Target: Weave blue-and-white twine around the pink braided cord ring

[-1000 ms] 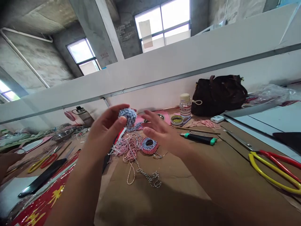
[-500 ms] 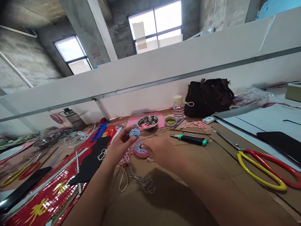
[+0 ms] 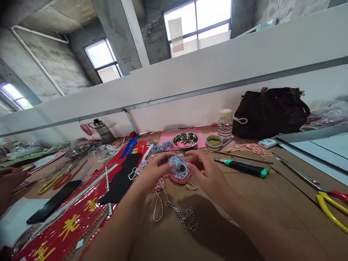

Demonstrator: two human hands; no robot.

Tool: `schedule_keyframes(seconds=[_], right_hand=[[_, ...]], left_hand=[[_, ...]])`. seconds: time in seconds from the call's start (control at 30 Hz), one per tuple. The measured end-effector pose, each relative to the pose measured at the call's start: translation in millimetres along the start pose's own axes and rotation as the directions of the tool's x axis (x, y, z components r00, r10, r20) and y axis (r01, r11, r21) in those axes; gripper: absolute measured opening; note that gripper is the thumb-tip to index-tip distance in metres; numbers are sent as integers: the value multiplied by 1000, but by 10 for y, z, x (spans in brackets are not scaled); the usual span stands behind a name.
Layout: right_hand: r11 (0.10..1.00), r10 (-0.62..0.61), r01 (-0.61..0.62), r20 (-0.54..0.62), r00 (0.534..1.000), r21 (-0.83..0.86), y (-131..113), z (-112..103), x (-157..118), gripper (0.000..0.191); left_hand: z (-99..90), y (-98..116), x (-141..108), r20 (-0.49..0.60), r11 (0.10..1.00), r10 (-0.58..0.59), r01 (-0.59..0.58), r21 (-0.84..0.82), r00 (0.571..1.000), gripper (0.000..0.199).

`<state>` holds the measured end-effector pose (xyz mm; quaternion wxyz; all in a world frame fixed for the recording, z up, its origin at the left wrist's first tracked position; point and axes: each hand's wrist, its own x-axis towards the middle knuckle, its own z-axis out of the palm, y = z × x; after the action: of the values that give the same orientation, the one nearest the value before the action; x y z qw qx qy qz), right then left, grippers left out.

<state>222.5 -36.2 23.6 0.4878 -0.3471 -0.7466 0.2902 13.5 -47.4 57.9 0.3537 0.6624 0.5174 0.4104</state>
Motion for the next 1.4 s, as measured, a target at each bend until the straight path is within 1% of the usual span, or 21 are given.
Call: schedule_keyframes(seconds=[0.03, 0.07, 0.13, 0.17, 0.23, 0.3, 0.37, 0.43, 0.57, 0.7, 0.8, 0.9, 1.0, 1.03, 1.07, 1.1, 1.17, 1.2, 1.3, 1.37, 1.4], right_hand=[[1000, 18, -18, 13, 1000, 0, 13, 15, -1, 30], [999, 32, -31, 34, 999, -19, 21, 25, -2, 29], [995, 48, -41, 87, 995, -89, 13, 34, -9, 27], [991, 40, -25, 114, 993, -128, 1, 35, -16, 27], [978, 0, 33, 157, 988, -205, -29, 35, -38, 27], [958, -58, 106, 181, 982, -266, -45, 39, -65, 28], [940, -103, 158, 191, 976, -304, -38, 45, -86, 28], [927, -127, 185, 192, 973, -326, -16, 49, -92, 28], [923, -124, 180, 180, 976, -341, 17, 36, -65, 28], [919, -116, 179, 194, 974, -351, 9, 35, -47, 27], [914, -97, 178, 230, 968, -364, 6, 55, -60, 26], [914, -82, 176, 258, 963, -365, 16, 73, -77, 27], [915, -93, 190, 273, 958, -355, 17, 82, -83, 29], [916, -97, 194, 277, 956, -351, 14, 84, -85, 29], [917, -99, 197, 279, 955, -347, 10, 86, -86, 29], [919, -102, 198, 281, 954, -342, 8, 89, -89, 28], [921, -106, 202, 283, 953, -333, 11, 97, -99, 28], [921, -105, 201, 284, 953, -333, 18, 101, -106, 28], [918, -106, 205, 287, 952, -341, 40, 110, -126, 28], [915, -125, 224, 292, 948, -336, 45, 111, -132, 29], [912, -139, 239, 296, 945, -333, 43, 111, -131, 29]], left_hand=[[-174, -57, 104, -171, 980, 0, 34, 199, 985, 35], [-369, -138, 214, -293, 955, -5, 92, 283, 956, 37], [-768, -368, 421, -459, 899, -6, 206, 386, 888, 43], [-945, -508, 503, -510, 860, -24, 278, 428, 860, 43], [-1209, -804, 612, -551, 770, -73, 398, 499, 831, 40], [-1342, -1064, 660, -535, 688, -112, 454, 566, 837, 38], [-1380, -1232, 676, -498, 619, -132, 464, 633, 857, 37], [-1382, -1287, 677, -464, 564, -121, 445, 695, 877, 38], [-1379, -1182, 588, -394, 480, -94, 388, 787, 915, 35], [-1237, -1088, 322, -237, 442, -195, 301, 845, 952, 40], [-991, -1022, 56, -128, 470, -212, 216, 856, 969, 29], [-732, -874, -240, -8, 531, -155, 90, 843, 988, 24], [-604, -683, -503, 240, 626, -158, -91, 775, 958, 17], [-609, -629, -554, 281, 649, -164, -111, 753, 946, 20], [-641, -587, -577, 261, 654, -171, -88, 751, 950, 26], [-696, -560, -569, 183, 633, -172, -33, 774, 968, 30], [-858, -561, -462, -59, 540, -124, 117, 834, 991, 35], [-950, -591, -375, -124, 518, -99, 158, 841, 987, 35], [-1174, -785, -76, -163, 496, -96, 189, 848, 982, 29], [-1234, -963, 85, -131, 504, -113, 170, 847, 985, 26], [-1239, -1052, 145, -106, 513, -126, 156, 844, 986, 31]])
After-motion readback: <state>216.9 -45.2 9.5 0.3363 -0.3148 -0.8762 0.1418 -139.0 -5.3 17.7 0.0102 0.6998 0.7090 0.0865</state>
